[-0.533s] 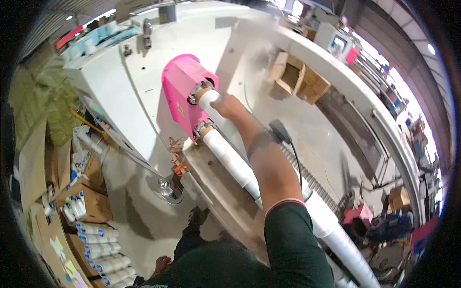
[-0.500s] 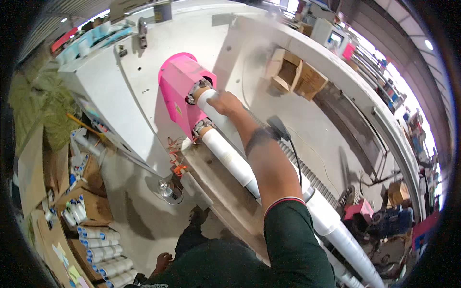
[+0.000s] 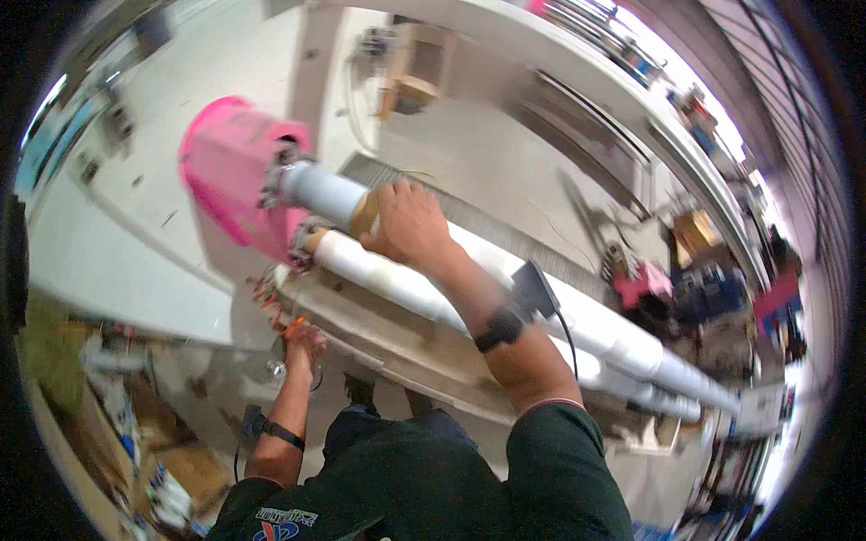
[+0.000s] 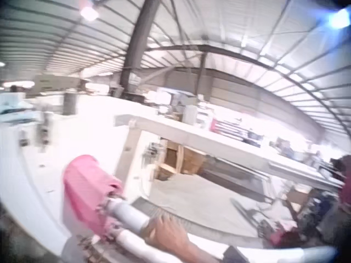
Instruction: Operating an industrial winding machine to roll and organize materials.
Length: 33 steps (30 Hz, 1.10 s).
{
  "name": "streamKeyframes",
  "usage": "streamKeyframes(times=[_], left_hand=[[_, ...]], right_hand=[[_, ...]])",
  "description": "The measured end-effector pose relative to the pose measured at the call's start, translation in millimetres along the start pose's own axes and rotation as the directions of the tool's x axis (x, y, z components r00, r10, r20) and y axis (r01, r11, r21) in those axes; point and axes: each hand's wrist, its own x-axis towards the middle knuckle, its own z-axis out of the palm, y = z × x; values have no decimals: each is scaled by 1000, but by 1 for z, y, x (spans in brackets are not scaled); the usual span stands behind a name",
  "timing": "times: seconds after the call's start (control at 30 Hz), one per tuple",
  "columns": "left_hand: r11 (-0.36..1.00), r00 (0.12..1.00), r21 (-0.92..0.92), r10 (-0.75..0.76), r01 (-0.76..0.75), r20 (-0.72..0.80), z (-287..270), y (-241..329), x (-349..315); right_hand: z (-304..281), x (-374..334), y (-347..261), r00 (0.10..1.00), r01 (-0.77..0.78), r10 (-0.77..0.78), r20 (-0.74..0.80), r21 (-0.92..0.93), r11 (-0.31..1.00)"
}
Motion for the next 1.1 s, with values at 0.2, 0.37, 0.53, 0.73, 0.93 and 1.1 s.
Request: streamKeyframes(times=[0.2,0.37,0.53,0.73,0.93,1.1], left_hand=[[980,845,-157,-21,124,535,120,39,106],[718,705,190,534,-670,467,158,45,153],[987,981,-105,134,-120,143,190,48,116],[987,971,15,153,-159,186,254,-46,31],[992,925,121,-80,38,371,318,-176,-61],[932,816,316,-318,177,482,404,-308,-212]], right_hand=[[-51,-200,119,939,-322,309,-148,-75,944],[-84,-326,194,816,-564,507,-277,-191,803],[-90,-376,244,831,-504,405,-381,-211,837],[-83,-392,260,830,-430,318,-458,-162,888],[-58,-410,281,775,-346,226,-591,-97,933],[-36,-411,293,664,-396,232,-711,-71,915]])
